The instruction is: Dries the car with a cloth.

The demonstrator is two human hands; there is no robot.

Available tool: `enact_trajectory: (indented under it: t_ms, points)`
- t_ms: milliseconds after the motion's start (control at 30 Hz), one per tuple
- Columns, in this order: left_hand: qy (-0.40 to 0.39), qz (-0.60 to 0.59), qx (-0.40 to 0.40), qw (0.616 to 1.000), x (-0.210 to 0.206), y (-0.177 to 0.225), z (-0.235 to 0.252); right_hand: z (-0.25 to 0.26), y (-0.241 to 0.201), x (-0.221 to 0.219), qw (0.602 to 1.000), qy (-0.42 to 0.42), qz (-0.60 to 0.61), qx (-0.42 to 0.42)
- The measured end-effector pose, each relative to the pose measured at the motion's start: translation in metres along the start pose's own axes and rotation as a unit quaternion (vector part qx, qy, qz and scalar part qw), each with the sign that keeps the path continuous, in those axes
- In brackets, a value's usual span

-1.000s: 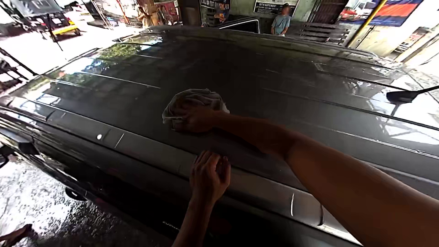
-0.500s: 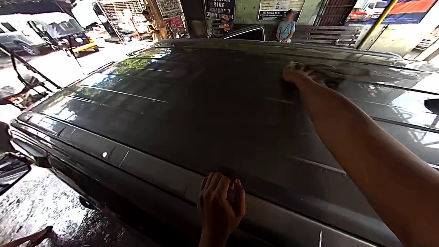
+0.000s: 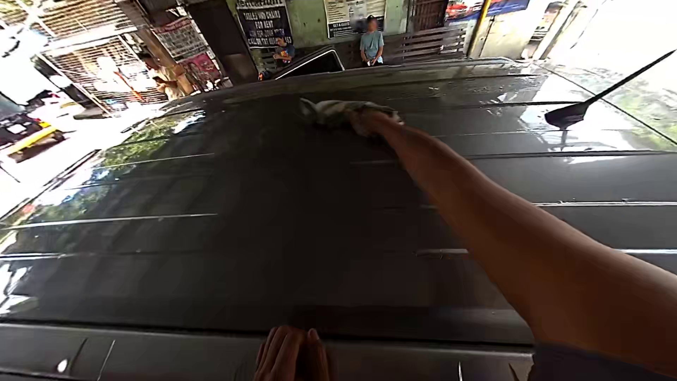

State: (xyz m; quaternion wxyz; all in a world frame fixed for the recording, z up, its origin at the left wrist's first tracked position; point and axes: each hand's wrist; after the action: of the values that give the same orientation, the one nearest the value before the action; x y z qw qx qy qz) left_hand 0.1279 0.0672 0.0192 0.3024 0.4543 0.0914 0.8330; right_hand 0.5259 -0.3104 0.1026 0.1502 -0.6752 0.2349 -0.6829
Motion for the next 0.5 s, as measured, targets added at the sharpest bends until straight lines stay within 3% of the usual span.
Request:
enact_trajectory:
  t_ms: [133, 200, 267, 300, 400, 500]
  points:
    - [0.010, -0.006, -0.007, 1.000, -0.005, 0.000, 0.005, -0.038, 0.230, 0.100, 0.976, 0.156, -0.082, -0.131]
    - [0.011, 0.004, 0.004, 1.000, -0.007, 0.006, 0.007, -0.083, 0.289, 0.132, 0.951, 0.197, -0.077, -0.226]
    - [0.014, 0.029, 0.014, 0.999, -0.007, 0.012, 0.008, -0.111, 0.280, 0.137, 0.944, 0.182, -0.067, -0.268]
    - [0.020, 0.038, 0.012, 0.999, -0.008, 0.013, 0.009, -0.116, 0.260, 0.130, 0.954, 0.168, -0.069, -0.239]
    - [0.037, 0.042, -0.001, 0.998, -0.009, 0.012, 0.011, -0.149, 0.154, 0.082, 0.992, 0.080, -0.081, -0.062]
    - [0.020, 0.039, -0.021, 0.999, -0.007, 0.010, 0.010, -0.207, 0.083, 0.021, 0.985, 0.031, -0.065, 0.154]
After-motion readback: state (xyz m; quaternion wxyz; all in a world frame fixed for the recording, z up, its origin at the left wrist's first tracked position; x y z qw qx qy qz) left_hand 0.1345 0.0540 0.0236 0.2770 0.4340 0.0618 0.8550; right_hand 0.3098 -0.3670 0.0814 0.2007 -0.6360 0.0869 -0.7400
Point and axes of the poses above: each hand's wrist, its own z-axis towards the middle knuckle, its own x-axis out of the back of the hand, y = z × x, and after that the axes turned 2 degrees about z, right-handed
